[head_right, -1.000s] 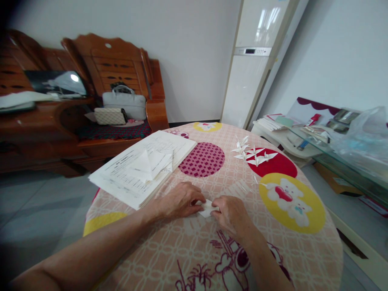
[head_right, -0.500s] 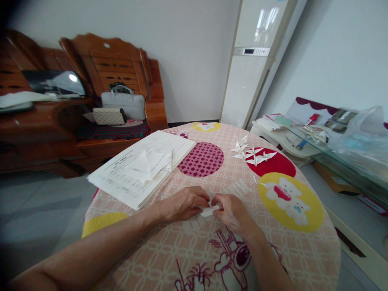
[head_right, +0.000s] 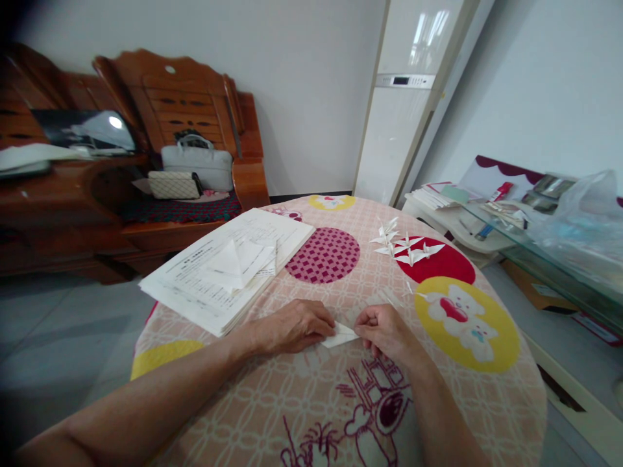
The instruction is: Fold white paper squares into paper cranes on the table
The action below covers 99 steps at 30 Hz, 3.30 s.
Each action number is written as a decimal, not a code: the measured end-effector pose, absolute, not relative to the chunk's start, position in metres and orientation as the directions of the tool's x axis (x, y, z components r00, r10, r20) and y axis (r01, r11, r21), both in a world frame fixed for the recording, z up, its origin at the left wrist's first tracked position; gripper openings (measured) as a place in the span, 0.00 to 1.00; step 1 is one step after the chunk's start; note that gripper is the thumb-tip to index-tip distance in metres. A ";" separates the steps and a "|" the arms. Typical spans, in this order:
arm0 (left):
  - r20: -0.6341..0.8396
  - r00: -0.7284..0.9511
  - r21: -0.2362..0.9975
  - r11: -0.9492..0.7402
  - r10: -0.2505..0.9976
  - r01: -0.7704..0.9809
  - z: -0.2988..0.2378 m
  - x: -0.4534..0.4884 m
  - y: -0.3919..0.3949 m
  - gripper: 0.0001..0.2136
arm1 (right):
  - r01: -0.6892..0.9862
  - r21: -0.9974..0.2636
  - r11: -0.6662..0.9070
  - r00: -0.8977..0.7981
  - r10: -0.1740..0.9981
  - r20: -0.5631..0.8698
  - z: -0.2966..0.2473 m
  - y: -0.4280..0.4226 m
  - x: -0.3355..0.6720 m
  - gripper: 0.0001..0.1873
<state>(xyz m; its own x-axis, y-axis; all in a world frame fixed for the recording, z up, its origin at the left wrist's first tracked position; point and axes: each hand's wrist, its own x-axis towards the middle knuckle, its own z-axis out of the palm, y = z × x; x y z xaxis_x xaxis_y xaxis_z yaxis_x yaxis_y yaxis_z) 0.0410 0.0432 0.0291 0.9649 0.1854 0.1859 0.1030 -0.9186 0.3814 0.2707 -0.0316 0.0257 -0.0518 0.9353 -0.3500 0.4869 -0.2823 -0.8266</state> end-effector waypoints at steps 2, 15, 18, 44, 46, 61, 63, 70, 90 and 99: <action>0.173 0.965 0.370 -0.921 0.195 0.120 0.030 0.041 0.043 0.06 | 0.508 -0.813 -0.283 -0.045 0.934 -0.353 0.027 -0.032 0.268 0.05; 0.183 0.966 0.322 -0.939 0.183 0.117 0.035 0.042 0.040 0.07 | 0.565 -0.801 -0.199 0.084 0.979 -0.184 0.036 -0.029 0.261 0.04; 0.183 0.967 0.327 -0.938 0.179 0.112 0.035 0.042 0.039 0.08 | 0.445 -0.882 -0.155 0.138 0.985 -0.103 0.035 -0.030 0.251 0.08; -0.021 0.865 0.734 -0.580 0.501 0.354 0.046 0.020 0.065 0.07 | 0.609 -0.790 -0.076 0.033 0.997 -0.071 0.020 -0.026 0.206 0.05; 0.042 0.867 0.615 -0.696 0.497 0.369 0.047 0.025 0.058 0.06 | 0.619 -0.782 -0.063 0.028 0.998 -0.058 0.019 -0.026 0.206 0.04; 0.010 0.938 0.018 -0.938 0.347 0.347 0.049 0.038 0.032 0.07 | 0.644 -0.765 0.008 -0.009 1.000 0.002 0.017 -0.025 0.205 0.02; 0.003 0.936 0.017 -0.936 0.352 0.352 0.045 0.040 0.029 0.07 | 0.653 -0.757 0.024 -0.017 1.000 0.016 0.017 -0.024 0.205 0.01; -0.023 0.896 -0.005 -0.897 0.443 0.443 0.048 0.046 0.017 0.09 | 0.616 -0.786 0.046 -0.036 0.999 0.030 0.016 -0.024 0.205 0.03; 0.031 0.792 0.194 -0.781 0.610 0.594 0.039 0.034 0.033 0.07 | 0.682 -0.731 -0.001 0.013 1.000 0.011 0.015 -0.024 0.205 0.07; -0.010 0.833 0.570 -0.681 0.553 0.459 0.041 0.017 0.051 0.13 | 0.679 -0.734 0.009 -0.027 1.000 -0.013 0.017 -0.029 0.203 0.06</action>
<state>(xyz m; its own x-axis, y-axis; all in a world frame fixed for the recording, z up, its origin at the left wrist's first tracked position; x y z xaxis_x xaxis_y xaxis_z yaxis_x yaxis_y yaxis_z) 0.0167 0.0508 0.0408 0.8328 0.5535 -0.0100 0.4594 -0.6808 0.5705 0.2025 -0.0288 0.0173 -0.0274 0.9995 -0.0133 0.6786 0.0088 -0.7344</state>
